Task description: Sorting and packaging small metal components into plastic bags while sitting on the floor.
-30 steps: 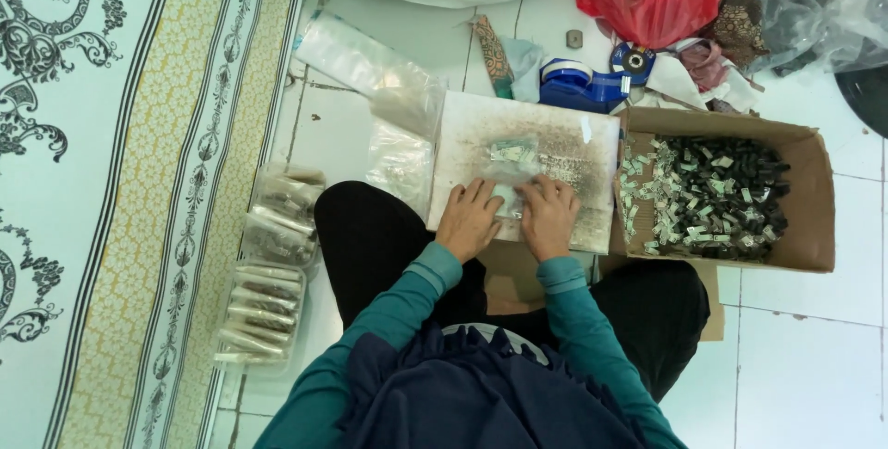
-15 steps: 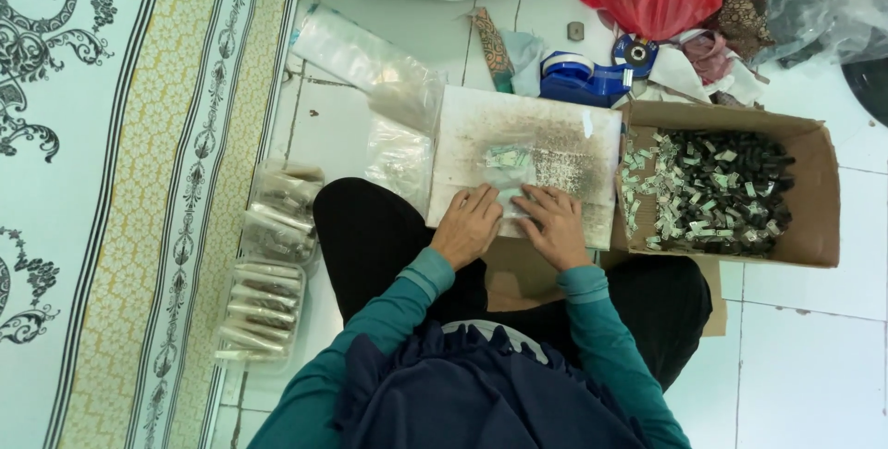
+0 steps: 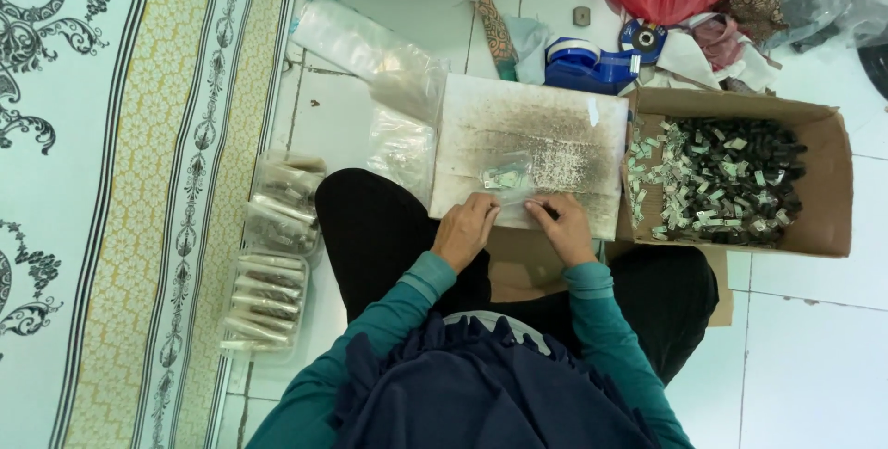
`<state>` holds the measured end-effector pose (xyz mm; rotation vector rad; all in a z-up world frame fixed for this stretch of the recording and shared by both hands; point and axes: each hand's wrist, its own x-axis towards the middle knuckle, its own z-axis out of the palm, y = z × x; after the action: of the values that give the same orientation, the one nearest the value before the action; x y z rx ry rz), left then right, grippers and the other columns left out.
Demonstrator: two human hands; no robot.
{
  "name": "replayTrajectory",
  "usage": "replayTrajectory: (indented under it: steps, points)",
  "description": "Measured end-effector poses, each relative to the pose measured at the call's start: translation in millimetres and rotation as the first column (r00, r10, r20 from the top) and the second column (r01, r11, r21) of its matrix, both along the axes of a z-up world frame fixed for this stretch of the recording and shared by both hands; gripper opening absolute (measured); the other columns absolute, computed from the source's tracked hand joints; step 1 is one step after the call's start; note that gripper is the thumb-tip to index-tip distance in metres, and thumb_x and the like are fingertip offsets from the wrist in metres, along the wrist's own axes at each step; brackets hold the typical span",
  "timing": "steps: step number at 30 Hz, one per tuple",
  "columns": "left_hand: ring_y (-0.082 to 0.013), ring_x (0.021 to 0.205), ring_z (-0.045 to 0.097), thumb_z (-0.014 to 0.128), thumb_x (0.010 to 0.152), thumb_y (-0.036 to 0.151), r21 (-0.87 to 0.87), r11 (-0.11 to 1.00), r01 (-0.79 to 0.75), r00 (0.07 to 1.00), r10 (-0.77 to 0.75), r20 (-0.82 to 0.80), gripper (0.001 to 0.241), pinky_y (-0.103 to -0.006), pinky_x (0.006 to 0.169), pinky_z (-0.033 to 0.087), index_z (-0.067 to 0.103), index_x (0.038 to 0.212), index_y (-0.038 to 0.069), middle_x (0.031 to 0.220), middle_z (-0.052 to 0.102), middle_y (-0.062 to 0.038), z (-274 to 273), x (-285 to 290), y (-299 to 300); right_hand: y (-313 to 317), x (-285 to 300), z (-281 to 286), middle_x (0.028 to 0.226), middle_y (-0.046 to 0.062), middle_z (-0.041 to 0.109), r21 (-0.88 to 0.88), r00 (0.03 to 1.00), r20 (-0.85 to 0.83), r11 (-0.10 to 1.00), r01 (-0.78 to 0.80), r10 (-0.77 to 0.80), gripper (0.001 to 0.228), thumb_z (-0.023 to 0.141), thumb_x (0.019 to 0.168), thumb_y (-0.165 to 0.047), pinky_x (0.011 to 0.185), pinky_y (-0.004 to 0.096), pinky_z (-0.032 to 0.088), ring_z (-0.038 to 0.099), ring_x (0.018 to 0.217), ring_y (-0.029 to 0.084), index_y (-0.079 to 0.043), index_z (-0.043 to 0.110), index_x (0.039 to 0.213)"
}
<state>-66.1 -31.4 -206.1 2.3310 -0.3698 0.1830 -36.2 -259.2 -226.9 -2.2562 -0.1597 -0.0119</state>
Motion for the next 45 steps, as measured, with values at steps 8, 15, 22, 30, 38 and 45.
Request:
replayTrajectory:
  steps: [8,15,22,30,38,45]
  points:
    - [-0.0259,0.068,0.068,0.053,0.106,0.010,0.068,0.998,-0.015,1.000,0.016,-0.016,0.009,-0.0380,0.063,0.057,0.055,0.115,0.010,0.093,0.057,-0.007,-17,11,4,13,2,-14,0.072,0.005,0.066,-0.152,0.990,0.114,0.983,0.101,-0.084,0.026,0.086,0.086,-0.030,0.077,0.043,0.054,0.068,0.081,0.029,-0.021,0.074,0.107]
    - [-0.0197,0.087,0.061,0.062,0.098,0.006,0.350,0.934,0.076,0.980,-0.135,0.146,0.011,-0.0329,0.066,0.049,0.058,0.105,0.013,0.097,0.052,-0.002,-68,21,-7,20,-5,-12,0.093,-0.003,0.062,-0.489,0.939,0.304,0.872,0.008,0.162,0.007,0.074,0.095,-0.021,0.077,0.035,0.045,0.059,0.093,0.022,-0.025,0.076,0.101]
    - [-0.0247,0.103,0.062,0.066,0.097,0.012,0.340,0.934,0.109,0.957,-0.191,0.216,0.020,-0.0352,0.076,0.053,0.062,0.117,0.010,0.109,0.057,-0.008,-40,5,12,12,-15,8,0.108,0.002,0.068,-0.451,0.924,0.294,0.888,-0.091,0.244,0.024,0.069,0.100,-0.040,0.081,0.040,0.045,0.062,0.103,0.027,-0.022,0.077,0.114]
    - [-0.0243,0.103,0.065,0.068,0.100,0.022,0.210,0.970,0.120,0.979,-0.151,0.137,0.014,-0.0356,0.078,0.056,0.072,0.106,0.010,0.104,0.063,-0.005,-52,13,11,4,-4,-9,0.106,0.003,0.072,-0.316,0.932,0.285,0.940,-0.128,0.223,0.017,0.079,0.094,-0.037,0.081,0.040,0.051,0.065,0.100,0.028,-0.021,0.080,0.102]
    - [-0.0254,0.089,0.070,0.056,0.105,0.011,0.027,0.998,0.049,0.999,-0.049,-0.021,0.018,-0.0339,0.074,0.059,0.068,0.118,0.013,0.093,0.064,-0.006,-28,15,11,10,1,5,0.096,0.003,0.073,-0.155,0.971,0.213,0.985,-0.081,0.113,0.013,0.075,0.100,-0.027,0.081,0.040,0.051,0.067,0.094,0.028,-0.020,0.079,0.109]
    - [-0.0241,0.089,0.069,0.051,0.106,0.006,0.168,0.985,0.047,0.996,-0.058,0.065,0.019,-0.0328,0.074,0.060,0.064,0.115,0.017,0.105,0.058,-0.006,-26,14,8,11,3,1,0.088,0.002,0.070,-0.179,0.967,0.227,0.981,-0.070,0.111,0.012,0.077,0.098,-0.029,0.078,0.041,0.050,0.066,0.088,0.028,-0.022,0.078,0.107]
